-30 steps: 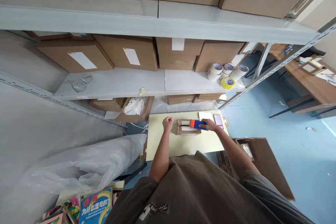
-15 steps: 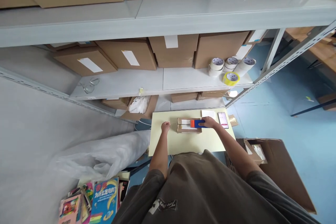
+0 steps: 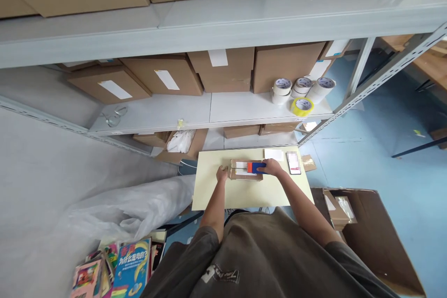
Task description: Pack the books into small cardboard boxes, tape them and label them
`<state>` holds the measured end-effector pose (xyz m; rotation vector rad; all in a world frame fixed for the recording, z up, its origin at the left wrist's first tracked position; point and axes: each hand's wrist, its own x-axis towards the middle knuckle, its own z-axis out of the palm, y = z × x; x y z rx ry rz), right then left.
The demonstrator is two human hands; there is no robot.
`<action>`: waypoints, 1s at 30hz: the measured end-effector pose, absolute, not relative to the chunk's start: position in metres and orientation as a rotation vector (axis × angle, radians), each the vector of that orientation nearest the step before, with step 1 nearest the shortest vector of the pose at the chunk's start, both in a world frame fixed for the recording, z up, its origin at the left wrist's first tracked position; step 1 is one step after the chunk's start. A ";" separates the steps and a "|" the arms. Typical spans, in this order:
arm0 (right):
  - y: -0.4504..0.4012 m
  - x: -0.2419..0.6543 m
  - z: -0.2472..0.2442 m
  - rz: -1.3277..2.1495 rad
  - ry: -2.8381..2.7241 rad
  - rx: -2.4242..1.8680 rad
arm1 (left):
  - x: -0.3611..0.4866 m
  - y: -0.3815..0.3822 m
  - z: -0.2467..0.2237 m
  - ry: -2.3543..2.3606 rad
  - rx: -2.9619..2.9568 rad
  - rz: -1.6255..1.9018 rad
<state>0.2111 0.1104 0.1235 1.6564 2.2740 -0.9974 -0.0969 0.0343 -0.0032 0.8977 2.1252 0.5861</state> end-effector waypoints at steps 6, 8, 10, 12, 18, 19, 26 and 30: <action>0.104 0.219 0.121 -1.082 2.334 1.716 | -0.066 0.035 0.015 2.001 0.990 0.554; 0.100 0.224 0.120 -1.096 2.369 1.719 | -0.050 0.038 0.016 2.096 0.961 0.501; 0.098 0.230 0.119 -1.077 2.367 1.739 | -0.036 0.040 0.017 2.174 0.943 0.450; 0.097 0.236 0.119 -1.048 2.331 1.771 | -0.025 0.041 0.016 2.187 0.944 0.422; 0.097 0.268 0.115 -1.053 2.293 1.799 | -0.002 0.037 0.009 2.186 0.947 0.394; 0.096 0.280 0.113 -1.049 2.283 1.814 | 0.000 0.037 0.008 2.187 0.948 0.395; 0.084 0.385 0.106 -1.056 2.122 2.034 | -0.001 0.040 0.004 2.159 0.994 0.380; 0.078 0.378 0.116 -1.075 2.121 2.066 | -0.021 0.041 0.003 2.106 0.992 0.424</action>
